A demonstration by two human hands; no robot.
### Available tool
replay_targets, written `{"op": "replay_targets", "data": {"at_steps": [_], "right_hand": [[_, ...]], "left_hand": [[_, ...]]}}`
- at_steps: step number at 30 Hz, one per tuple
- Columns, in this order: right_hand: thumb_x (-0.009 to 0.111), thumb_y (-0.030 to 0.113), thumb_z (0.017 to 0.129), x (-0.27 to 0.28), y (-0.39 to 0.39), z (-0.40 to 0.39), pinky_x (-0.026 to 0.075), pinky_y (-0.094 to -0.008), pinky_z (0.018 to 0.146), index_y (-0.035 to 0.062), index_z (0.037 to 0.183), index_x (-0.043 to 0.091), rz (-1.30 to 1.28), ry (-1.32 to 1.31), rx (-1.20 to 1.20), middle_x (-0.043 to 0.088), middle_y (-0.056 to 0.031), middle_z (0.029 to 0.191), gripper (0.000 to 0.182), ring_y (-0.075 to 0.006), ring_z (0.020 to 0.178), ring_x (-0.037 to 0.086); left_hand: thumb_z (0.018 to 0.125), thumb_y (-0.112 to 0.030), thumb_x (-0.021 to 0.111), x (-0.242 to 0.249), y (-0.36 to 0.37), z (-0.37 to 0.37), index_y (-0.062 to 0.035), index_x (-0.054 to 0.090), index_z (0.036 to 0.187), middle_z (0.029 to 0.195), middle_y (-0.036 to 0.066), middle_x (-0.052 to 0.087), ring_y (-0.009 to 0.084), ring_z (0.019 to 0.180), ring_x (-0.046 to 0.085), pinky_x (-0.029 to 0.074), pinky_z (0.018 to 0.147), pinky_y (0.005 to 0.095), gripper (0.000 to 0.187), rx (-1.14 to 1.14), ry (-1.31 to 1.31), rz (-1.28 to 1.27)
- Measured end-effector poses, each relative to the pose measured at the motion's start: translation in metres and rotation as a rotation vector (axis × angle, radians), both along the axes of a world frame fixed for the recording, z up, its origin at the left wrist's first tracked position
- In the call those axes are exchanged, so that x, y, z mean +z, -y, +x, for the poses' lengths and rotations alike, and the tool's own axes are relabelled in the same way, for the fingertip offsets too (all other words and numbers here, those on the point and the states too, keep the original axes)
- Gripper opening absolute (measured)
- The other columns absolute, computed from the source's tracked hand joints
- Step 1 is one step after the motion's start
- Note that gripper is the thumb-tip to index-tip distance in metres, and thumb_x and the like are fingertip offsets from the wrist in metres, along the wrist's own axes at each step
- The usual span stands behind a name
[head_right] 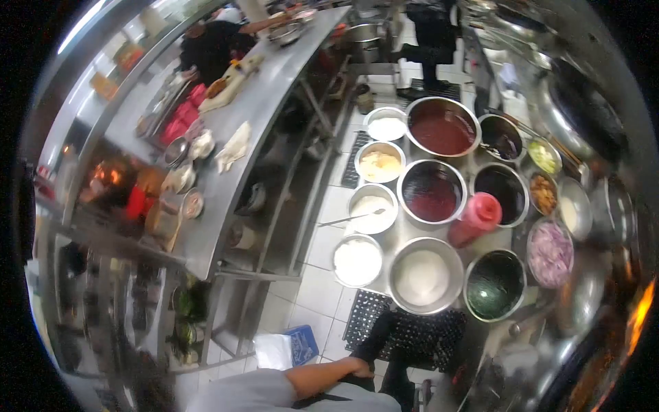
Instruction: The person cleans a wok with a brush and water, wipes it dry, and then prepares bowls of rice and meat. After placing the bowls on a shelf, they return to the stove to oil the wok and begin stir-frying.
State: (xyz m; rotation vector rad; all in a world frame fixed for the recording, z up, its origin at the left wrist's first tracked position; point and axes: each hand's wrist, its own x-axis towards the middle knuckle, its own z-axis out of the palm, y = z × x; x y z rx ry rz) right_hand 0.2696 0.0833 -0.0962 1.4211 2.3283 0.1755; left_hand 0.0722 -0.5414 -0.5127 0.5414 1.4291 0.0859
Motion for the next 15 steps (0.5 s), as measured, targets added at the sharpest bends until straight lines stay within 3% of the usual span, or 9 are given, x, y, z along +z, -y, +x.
{"op": "replay_targets", "data": {"at_steps": [2, 3, 4, 5, 6, 8, 11, 14, 15], "right_hand": [[0.058, 0.056, 0.09, -0.007, -0.006, 0.016, 0.052, -0.0453, 0.079, 0.0042, 0.102, 0.073, 0.023, -0.079, -0.014, 0.07, -0.0229, 0.092, 0.055, -0.0362, 0.092, 0.068], [0.059, 0.055, 0.09, -0.008, -0.009, 0.022, 0.052, -0.0449, 0.081, 0.0047, 0.104, 0.072, 0.034, -0.136, -0.025, 0.071, -0.0225, 0.094, 0.054, -0.036, 0.094, 0.068], [0.06, 0.053, 0.09, -0.006, -0.01, 0.021, 0.052, -0.0446, 0.082, 0.0051, 0.107, 0.072, 0.049, -0.183, -0.045, 0.071, -0.0221, 0.097, 0.052, -0.0357, 0.096, 0.068], [0.06, 0.051, 0.09, -0.011, -0.015, 0.021, 0.052, -0.0442, 0.083, 0.0056, 0.109, 0.072, 0.075, -0.224, -0.086, 0.071, -0.0216, 0.099, 0.051, -0.0355, 0.098, 0.068], [0.061, 0.049, 0.089, -0.013, -0.013, 0.011, 0.052, -0.0438, 0.085, 0.0061, 0.112, 0.071, 0.104, -0.251, -0.133, 0.071, -0.0212, 0.102, 0.05, -0.0352, 0.1, 0.068], [0.062, 0.046, 0.089, -0.023, -0.019, -0.019, 0.052, -0.0431, 0.088, 0.007, 0.117, 0.07, 0.17, -0.301, -0.226, 0.072, -0.0203, 0.106, 0.048, -0.0347, 0.104, 0.068], [0.068, 0.033, 0.084, -0.035, -0.005, 0.024, 0.051, -0.046, 0.091, 0.0087, 0.116, 0.071, 0.103, -0.424, -0.128, 0.07, -0.0202, 0.111, 0.041, -0.0386, 0.106, 0.066], [0.059, 0.034, 0.087, 0.032, 0.054, 0.034, 0.051, -0.0503, 0.092, 0.0153, 0.114, 0.071, 0.07, -0.25, -0.208, 0.071, -0.02, 0.107, 0.035, -0.0392, 0.102, 0.067], [0.058, 0.035, 0.087, 0.035, 0.051, 0.041, 0.051, -0.0505, 0.091, 0.0158, 0.114, 0.071, 0.08, -0.257, -0.23, 0.071, -0.0201, 0.107, 0.035, -0.0391, 0.102, 0.067]], "left_hand": [[0.101, -0.049, 0.036, 0.042, -0.006, -0.024, -0.0039, 0.054, 0.14, 0.148, 0.018, 0.048, 0.0345, 0.136, 0.046, 0.036, 0.114, 0.0457, 0.062, -0.141, -0.025, 0.068], [0.1, -0.052, 0.038, -0.075, 0.018, 0.017, -0.004, 0.061, 0.133, 0.142, 0.019, 0.054, 0.0368, 0.128, 0.054, 0.041, 0.108, 0.0476, 0.062, -0.189, 0.04, 0.473], [0.098, -0.057, 0.04, -0.02, 0.008, -0.004, -0.0039, 0.067, 0.125, 0.135, 0.021, 0.059, 0.0384, 0.123, 0.057, 0.045, 0.103, 0.0489, 0.065, -0.094, -0.003, 0.161], [0.094, -0.062, 0.044, -0.03, 0.008, -0.008, -0.0035, 0.068, 0.121, 0.129, 0.022, 0.064, 0.0382, 0.122, 0.058, 0.045, 0.102, 0.0477, 0.069, -0.202, 0.04, 0.171], [0.093, -0.066, 0.045, 0.03, -0.01, -0.036, -0.0014, 0.068, 0.122, 0.127, 0.022, 0.064, 0.0382, 0.121, 0.059, 0.046, 0.102, 0.0467, 0.074, -0.177, 0.021, 0.097], [0.09, -0.073, 0.046, 0.047, -0.021, -0.049, 0.0022, 0.066, 0.123, 0.127, 0.026, 0.063, 0.0396, 0.119, 0.061, 0.047, 0.1, 0.0449, 0.084, -0.165, 0.079, -0.004], [0.088, -0.071, 0.052, -0.017, -0.002, -0.045, 0.0037, 0.063, 0.126, 0.13, 0.027, 0.061, 0.038, 0.12, 0.06, 0.047, 0.099, 0.0436, 0.084, -0.179, -0.028, -0.081], [0.089, -0.059, 0.064, -0.118, 0.046, -0.025, 0.004, 0.06, 0.129, 0.132, 0.026, 0.059, 0.0362, 0.12, 0.059, 0.047, 0.099, 0.0432, 0.074, 0.097, 0.122, 0.101], [0.089, -0.057, 0.063, -0.082, 0.034, -0.035, 0.0036, 0.06, 0.13, 0.132, 0.026, 0.059, 0.0359, 0.12, 0.059, 0.048, 0.098, 0.0431, 0.073, 0.104, 0.063, 0.065]]}}
